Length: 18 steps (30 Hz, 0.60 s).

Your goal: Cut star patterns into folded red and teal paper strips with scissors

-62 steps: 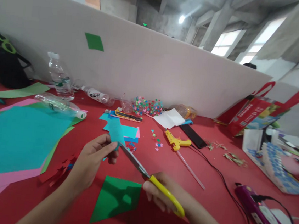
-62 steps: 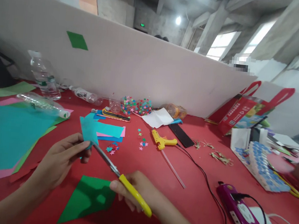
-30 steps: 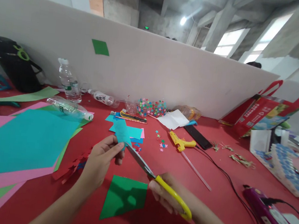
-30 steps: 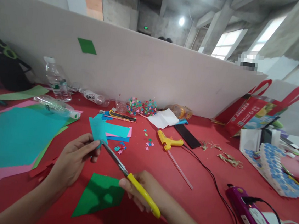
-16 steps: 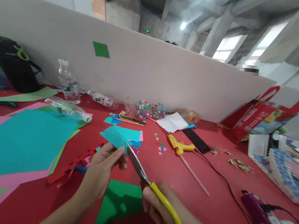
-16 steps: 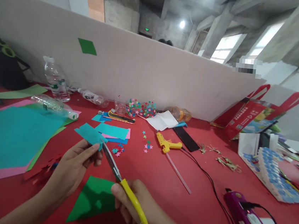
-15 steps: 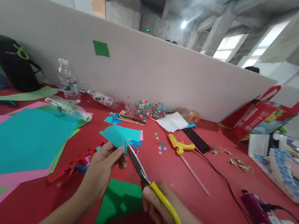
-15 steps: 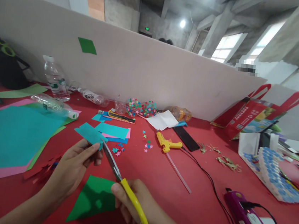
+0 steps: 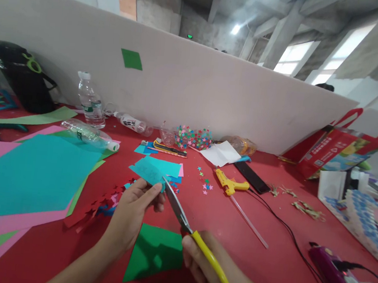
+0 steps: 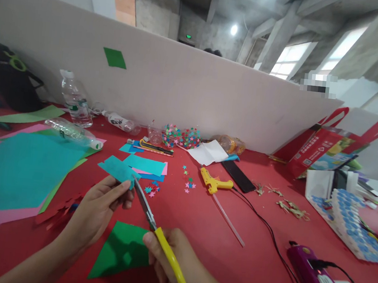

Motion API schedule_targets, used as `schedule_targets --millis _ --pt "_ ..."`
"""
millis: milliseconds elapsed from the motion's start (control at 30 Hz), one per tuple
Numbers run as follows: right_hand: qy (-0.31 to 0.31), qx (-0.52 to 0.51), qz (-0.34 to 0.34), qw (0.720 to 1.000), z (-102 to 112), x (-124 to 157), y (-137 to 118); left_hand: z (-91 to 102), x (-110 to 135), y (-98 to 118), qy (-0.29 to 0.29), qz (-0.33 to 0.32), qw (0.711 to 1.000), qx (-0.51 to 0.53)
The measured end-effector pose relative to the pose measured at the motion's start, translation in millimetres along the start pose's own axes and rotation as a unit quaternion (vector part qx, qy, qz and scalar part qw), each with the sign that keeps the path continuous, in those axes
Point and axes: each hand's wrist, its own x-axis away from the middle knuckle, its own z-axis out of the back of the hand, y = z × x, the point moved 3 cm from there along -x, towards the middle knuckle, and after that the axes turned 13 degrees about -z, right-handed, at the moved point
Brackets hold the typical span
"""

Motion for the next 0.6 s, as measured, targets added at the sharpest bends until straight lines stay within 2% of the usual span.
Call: schedule_targets --millis 167,367,600 --pt "-0.005 0.003 -0.007 1.0 2.4 -0.7 0.0 -0.3 -1.2 0.1 -0.027 -0.005 0.999 -0.021" --pt "0.013 0.01 -0.007 1.0 1.0 3.1 -5.5 -1.1 -0.5 1.1 -0.024 0.0 1.0 -0.014" --pt "0.009 0.021 -0.024 0.999 12.7 -0.1 -0.1 2.5 -5.1 6.9 -0.045 0.002 0.999 -0.028"
